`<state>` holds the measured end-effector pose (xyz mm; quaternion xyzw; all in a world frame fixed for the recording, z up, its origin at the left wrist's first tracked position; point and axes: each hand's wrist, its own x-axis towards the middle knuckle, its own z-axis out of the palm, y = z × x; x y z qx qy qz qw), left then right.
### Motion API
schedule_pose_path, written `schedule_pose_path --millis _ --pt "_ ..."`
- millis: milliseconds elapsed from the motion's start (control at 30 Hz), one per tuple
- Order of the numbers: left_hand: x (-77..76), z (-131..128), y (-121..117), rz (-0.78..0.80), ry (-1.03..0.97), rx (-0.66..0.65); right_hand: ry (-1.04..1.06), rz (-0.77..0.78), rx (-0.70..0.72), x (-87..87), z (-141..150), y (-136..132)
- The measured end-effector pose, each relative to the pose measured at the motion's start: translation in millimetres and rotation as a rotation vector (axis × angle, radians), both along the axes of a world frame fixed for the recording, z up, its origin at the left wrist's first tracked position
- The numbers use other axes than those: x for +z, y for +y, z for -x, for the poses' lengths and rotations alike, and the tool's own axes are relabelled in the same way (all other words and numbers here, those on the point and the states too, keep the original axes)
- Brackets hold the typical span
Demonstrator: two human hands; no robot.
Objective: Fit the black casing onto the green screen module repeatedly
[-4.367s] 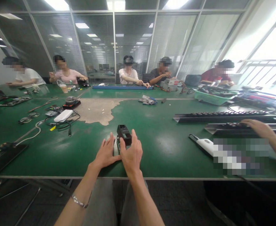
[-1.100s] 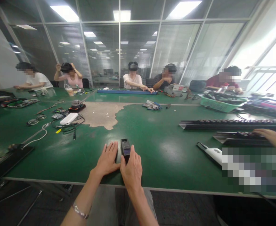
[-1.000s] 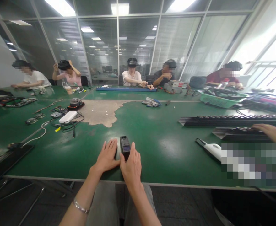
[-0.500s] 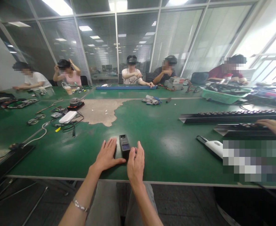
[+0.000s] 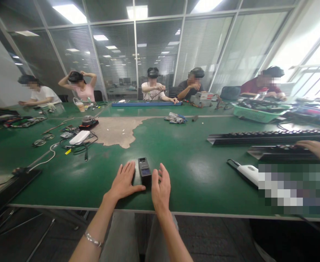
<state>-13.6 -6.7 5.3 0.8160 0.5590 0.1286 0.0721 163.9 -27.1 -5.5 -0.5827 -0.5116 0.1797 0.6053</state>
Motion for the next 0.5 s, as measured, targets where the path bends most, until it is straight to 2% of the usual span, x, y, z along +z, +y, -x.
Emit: schedule_pose_path --millis 100,233,500 --pt "-1.9 0 1 -0.007 0.009 -0.002 -0.170 0.009 0.020 0.8 6 -4" --pt "-4.5 1 1 -0.015 0.018 -0.007 -0.415 -0.053 0.003 1.7 13 -5" --pt "-6.3 2 0 -0.024 0.003 -0.016 -0.536 -0.021 -0.021 6.8 20 -2"
